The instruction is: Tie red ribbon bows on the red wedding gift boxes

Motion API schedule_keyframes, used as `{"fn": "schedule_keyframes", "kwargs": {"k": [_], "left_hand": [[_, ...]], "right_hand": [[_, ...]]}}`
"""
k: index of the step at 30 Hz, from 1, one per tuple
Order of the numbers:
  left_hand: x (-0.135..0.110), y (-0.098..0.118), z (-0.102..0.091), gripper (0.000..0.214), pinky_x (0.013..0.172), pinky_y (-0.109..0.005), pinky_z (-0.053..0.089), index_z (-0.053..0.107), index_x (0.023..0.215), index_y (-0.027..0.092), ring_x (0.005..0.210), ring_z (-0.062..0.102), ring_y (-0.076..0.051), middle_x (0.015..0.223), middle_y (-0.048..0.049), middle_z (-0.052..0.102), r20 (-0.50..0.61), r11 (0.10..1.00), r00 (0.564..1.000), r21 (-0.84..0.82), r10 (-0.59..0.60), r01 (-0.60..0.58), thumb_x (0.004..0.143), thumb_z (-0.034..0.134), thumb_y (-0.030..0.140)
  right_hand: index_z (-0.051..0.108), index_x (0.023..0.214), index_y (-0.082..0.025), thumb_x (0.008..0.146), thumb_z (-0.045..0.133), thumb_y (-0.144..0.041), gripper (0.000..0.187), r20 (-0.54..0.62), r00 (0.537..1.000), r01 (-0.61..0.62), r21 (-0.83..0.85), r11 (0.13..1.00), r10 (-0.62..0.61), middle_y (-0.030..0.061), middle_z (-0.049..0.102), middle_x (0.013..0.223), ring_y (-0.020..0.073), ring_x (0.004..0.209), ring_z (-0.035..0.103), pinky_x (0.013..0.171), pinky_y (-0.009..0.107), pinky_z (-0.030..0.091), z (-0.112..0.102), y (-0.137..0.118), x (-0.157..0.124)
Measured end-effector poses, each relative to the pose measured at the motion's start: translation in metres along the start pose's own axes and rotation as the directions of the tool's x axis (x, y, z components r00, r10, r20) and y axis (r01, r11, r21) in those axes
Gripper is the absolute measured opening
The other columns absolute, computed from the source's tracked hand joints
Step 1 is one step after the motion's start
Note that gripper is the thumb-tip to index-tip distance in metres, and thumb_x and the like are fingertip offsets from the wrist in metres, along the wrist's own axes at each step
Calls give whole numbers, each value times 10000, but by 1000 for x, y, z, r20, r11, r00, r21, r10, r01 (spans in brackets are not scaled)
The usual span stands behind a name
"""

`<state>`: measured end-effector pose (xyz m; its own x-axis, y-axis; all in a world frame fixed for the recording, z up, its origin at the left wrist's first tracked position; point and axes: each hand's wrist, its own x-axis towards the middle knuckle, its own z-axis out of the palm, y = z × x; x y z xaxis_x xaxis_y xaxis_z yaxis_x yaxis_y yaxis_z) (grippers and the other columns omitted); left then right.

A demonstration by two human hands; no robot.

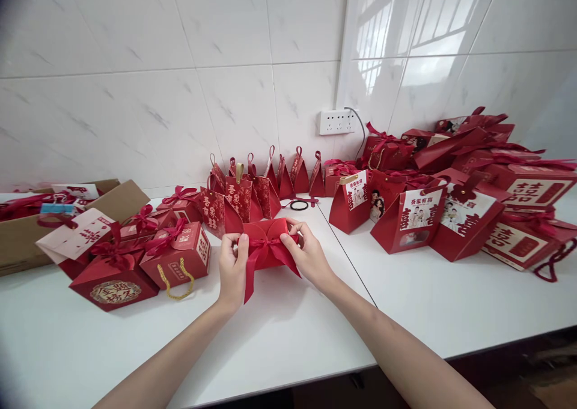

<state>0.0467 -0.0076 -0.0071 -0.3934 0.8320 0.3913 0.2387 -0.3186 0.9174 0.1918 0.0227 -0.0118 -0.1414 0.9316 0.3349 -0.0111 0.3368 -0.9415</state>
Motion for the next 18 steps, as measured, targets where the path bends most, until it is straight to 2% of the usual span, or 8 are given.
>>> {"fn": "schedule_keyframes", "kwargs": {"k": [3, 6, 11, 14, 16, 17, 18], "left_hand": [[-1, 0, -1, 232, 754, -278, 415, 406, 863, 221, 801, 508, -149, 855, -7, 469, -23, 999, 1000, -32, 15, -15, 861, 458, 447], [-4, -1, -2, 257, 822, -305, 428, 391, 936, 224, 878, 517, -155, 950, -25, 473, 40, 998, 998, -31, 47, -45, 841, 500, 435], [-1, -4, 1, 465, 968, -387, 406, 354, 1098, 218, 1102, 489, -207, 1177, -92, 452, 105, 998, 994, 52, 13, -18, 752, 628, 365], [5, -3, -2, 627, 999, -411, 403, 291, 1250, 219, 1163, 490, -234, 1273, -124, 452, 206, 999, 978, -14, -36, 40, 739, 625, 360], [10, -2, -7, 694, 977, -417, 440, 264, 1309, 239, 1129, 539, -242, 1275, -117, 492, 282, 992, 957, -84, -68, 96, 731, 620, 383], [14, -3, -11, 689, 966, -419, 458, 299, 1305, 256, 1131, 545, -250, 1268, -104, 511, 283, 992, 956, -75, -73, 98, 718, 631, 396], [18, -5, -14, 669, 948, -424, 480, 355, 1285, 278, 1132, 547, -262, 1256, -88, 530, 239, 997, 970, -52, -37, 50, 698, 648, 406]], "right_hand": [[408, 694, -219, 817, 543, -480, 319, -24, 1000, -12, -3, 1000, 12, 80, 502, 1334, 241, 1025, 590, 785, 373, 475, -1, -1, 1], [424, 675, -211, 801, 560, -487, 333, -52, 998, -17, -7, 1000, 17, 85, 525, 1304, 237, 987, 603, 767, 371, 480, -2, -1, 2], [454, 644, -201, 792, 573, -483, 340, -50, 999, 15, -23, 1000, -16, 99, 559, 1243, 239, 1050, 581, 861, 394, 457, -4, 4, 7], [465, 610, -198, 739, 612, -522, 379, -64, 997, 36, 11, 999, -35, 107, 587, 1196, 243, 1047, 582, 880, 395, 455, -2, 4, 10], [491, 594, -195, 663, 644, -584, 424, -71, 997, -6, 57, 998, 10, 106, 622, 1135, 242, 998, 601, 854, 384, 476, 0, 0, 10], [506, 587, -193, 617, 655, -620, 453, -57, 997, -55, 97, 994, 60, 105, 639, 1089, 243, 945, 619, 801, 375, 502, 1, -3, 11], [513, 575, -189, 578, 668, -638, 475, -23, 993, -109, 139, 984, 113, 102, 639, 1088, 246, 916, 628, 761, 366, 517, 2, -4, 12]]}}
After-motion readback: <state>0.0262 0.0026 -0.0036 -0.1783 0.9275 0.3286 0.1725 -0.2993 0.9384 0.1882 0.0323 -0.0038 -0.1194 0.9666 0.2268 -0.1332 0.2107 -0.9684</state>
